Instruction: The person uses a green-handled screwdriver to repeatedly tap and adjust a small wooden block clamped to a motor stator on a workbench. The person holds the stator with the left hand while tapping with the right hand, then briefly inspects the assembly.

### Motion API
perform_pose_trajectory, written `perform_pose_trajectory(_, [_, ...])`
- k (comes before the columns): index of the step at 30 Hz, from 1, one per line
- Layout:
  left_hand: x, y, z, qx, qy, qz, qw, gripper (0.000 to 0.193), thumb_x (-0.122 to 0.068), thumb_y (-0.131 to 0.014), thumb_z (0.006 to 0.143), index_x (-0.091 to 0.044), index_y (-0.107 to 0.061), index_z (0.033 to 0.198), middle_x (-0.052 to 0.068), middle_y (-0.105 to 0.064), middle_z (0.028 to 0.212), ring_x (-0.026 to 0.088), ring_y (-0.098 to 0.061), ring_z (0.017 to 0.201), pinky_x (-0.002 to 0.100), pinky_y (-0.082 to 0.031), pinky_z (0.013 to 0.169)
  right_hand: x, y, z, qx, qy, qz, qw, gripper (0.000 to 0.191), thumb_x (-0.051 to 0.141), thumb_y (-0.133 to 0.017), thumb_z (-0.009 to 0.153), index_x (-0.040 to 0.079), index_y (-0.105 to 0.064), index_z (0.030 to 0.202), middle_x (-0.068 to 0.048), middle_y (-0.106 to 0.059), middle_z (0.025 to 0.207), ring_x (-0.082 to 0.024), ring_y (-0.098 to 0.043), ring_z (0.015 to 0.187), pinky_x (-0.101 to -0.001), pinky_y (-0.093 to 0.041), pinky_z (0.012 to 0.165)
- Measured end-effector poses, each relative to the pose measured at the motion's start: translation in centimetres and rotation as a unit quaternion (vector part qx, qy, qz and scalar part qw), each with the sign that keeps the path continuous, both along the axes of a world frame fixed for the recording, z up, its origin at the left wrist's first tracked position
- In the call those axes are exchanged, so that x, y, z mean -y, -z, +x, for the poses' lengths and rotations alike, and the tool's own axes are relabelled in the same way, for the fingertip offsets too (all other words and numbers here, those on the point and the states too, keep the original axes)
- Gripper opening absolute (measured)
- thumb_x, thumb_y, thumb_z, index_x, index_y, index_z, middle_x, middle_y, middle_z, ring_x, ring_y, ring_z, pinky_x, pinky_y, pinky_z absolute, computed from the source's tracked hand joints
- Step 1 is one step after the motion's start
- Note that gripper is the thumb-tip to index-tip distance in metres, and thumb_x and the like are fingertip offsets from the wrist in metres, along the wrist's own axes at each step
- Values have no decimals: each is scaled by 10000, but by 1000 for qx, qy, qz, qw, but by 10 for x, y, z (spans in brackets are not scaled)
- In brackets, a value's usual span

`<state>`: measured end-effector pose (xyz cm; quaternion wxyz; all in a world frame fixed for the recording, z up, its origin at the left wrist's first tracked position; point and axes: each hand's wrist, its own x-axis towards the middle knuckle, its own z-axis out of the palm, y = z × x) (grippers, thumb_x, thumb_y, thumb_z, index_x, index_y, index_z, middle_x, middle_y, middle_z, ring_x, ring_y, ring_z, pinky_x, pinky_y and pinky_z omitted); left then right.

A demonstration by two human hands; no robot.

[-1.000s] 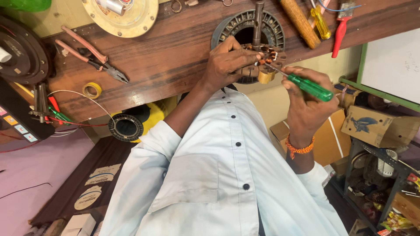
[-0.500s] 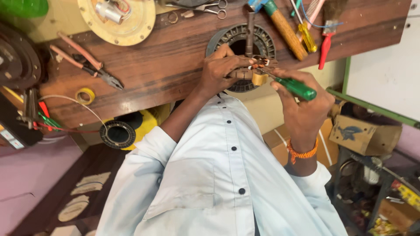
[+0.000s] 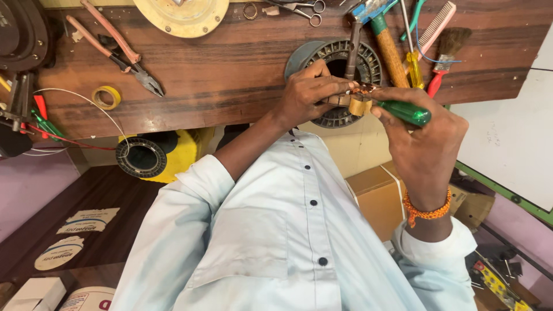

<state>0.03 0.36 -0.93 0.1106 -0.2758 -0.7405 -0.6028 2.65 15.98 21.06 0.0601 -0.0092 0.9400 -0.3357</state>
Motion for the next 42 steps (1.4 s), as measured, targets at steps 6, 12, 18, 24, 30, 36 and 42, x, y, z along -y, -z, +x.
perform_pose_trajectory(6, [-2, 4, 0, 9, 7, -3, 1000, 468, -218, -915, 801, -196, -711, 1222, -66, -768, 1077, 128, -581, 808, 282, -522, 685, 3, 17, 7, -32, 4, -54, 998, 173, 28, -807, 1018, -7, -726, 1167, -124, -771, 1119, -145, -741, 969, -273, -591, 860])
perform_pose_trajectory(12, [3, -1, 3, 33, -3, -50, 998, 680, -250, -909, 840, -222, -574, 1431, 6, -619, 905, 127, -580, 807, 306, -533, 710, -6, -1, 37, -134, 123, -137, 974, 164, -22, -775, 1050, -58, -661, 1161, -156, -744, 1097, -202, -754, 1003, -281, -633, 890])
perform_pose_trajectory(18, [5, 2, 2, 3, 29, -29, 999, 661, -244, -877, 858, -206, -550, 1432, -50, -678, 937, 161, -594, 828, 312, -526, 693, -97, 13, 32, -3, 211, -88, 973, 228, -24, -759, 1017, -37, -658, 1221, -136, -741, 1084, -203, -754, 990, -283, -621, 877])
perform_pose_trajectory(24, [6, 10, 8, 13, 28, -36, 999, 616, -365, -865, 876, -211, -569, 1394, 8, -583, 888, 156, -604, 814, 318, -520, 668, -124, 191, 12, 148, 94, -10, 984, 174, -27, -743, 916, -25, -696, 1084, -157, -749, 933, -209, -736, 843, -326, -575, 728])
perform_pose_trajectory(30, [6, 2, 8, 8, 13, -23, 1000, 656, -371, -931, 841, -192, -576, 1363, 7, -618, 924, 169, -611, 837, 331, -523, 695, -116, 298, -29, 4, 177, -37, 983, 240, 12, -847, 910, 13, -732, 1121, -83, -771, 1018, -173, -768, 890, -315, -598, 792])
perform_pose_trajectory(36, [10, -9, 3, 25, 39, -6, 999, 787, -472, -944, 716, -156, -568, 1331, 21, -644, 963, 189, -613, 842, 338, -526, 703, -105, 286, -44, -33, 203, -134, 969, 267, 17, -819, 943, -12, -705, 1183, -119, -781, 1062, -187, -787, 970, -320, -608, 861])
perform_pose_trajectory(42, [12, 5, 7, 6, 64, -13, 998, 723, -345, -936, 800, -169, -542, 1379, -115, -747, 1169, 159, -589, 830, 315, -520, 726, -93, 151, -9, 68, 144, -327, 932, 263, 87, -793, 1095, -55, -675, 1282, -167, -735, 1180, -227, -731, 1108, -332, -600, 1038])
